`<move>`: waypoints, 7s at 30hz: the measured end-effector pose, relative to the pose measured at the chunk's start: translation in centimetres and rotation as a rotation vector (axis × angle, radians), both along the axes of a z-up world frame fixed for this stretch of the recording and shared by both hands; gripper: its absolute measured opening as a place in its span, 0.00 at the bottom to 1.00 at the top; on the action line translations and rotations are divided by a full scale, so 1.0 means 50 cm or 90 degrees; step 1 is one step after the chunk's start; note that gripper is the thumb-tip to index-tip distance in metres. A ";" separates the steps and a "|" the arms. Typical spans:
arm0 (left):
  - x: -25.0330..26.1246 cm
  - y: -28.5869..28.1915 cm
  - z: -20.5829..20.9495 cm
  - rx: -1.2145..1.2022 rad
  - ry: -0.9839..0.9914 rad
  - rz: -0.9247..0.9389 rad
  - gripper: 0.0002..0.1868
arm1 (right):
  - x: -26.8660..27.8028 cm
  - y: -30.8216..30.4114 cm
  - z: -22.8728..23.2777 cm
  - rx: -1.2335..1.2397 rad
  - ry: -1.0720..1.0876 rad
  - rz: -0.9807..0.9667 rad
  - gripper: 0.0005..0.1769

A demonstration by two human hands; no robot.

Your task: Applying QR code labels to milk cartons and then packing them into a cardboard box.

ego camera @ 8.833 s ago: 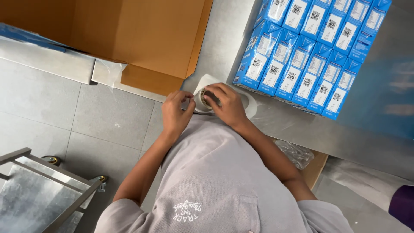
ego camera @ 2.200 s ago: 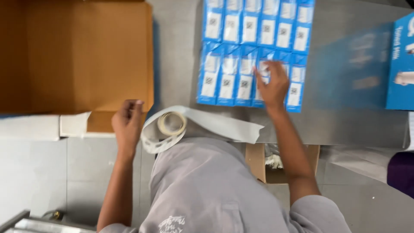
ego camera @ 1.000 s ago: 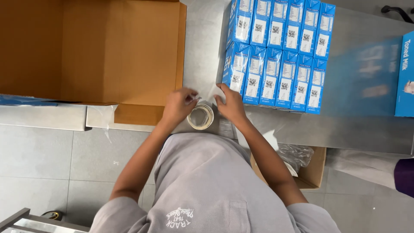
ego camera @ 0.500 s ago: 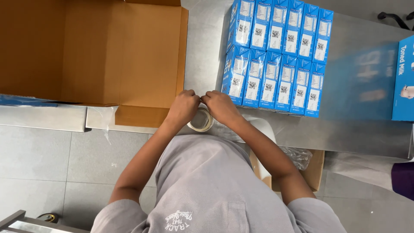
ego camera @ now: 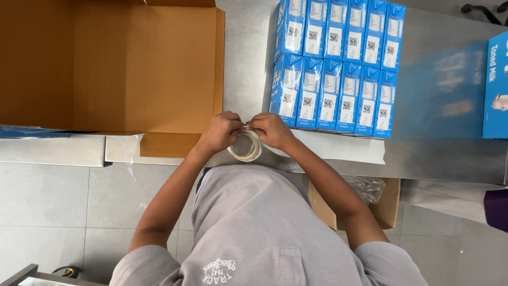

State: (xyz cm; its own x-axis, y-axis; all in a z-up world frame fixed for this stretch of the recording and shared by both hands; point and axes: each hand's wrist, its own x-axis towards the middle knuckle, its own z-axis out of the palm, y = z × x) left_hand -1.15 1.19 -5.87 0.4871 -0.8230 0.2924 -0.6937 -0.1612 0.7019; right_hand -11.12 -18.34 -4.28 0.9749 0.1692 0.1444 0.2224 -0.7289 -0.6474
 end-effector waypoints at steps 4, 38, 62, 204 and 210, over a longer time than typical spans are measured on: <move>0.002 0.002 -0.004 0.014 -0.004 -0.023 0.06 | -0.010 0.004 -0.009 0.066 0.008 -0.023 0.06; 0.044 -0.024 0.068 0.050 0.082 -0.144 0.05 | 0.007 -0.046 0.073 0.093 0.176 0.001 0.13; 0.044 -0.008 -0.007 0.127 0.213 0.049 0.08 | -0.136 -0.180 0.011 0.073 0.111 -0.356 0.19; -0.124 -0.343 -0.078 0.044 0.082 0.472 0.33 | -0.221 -0.264 0.057 -0.108 -0.223 -0.522 0.14; -0.165 -0.333 -0.092 0.118 0.010 0.508 0.22 | -0.183 -0.199 0.078 -0.092 -0.230 -0.418 0.15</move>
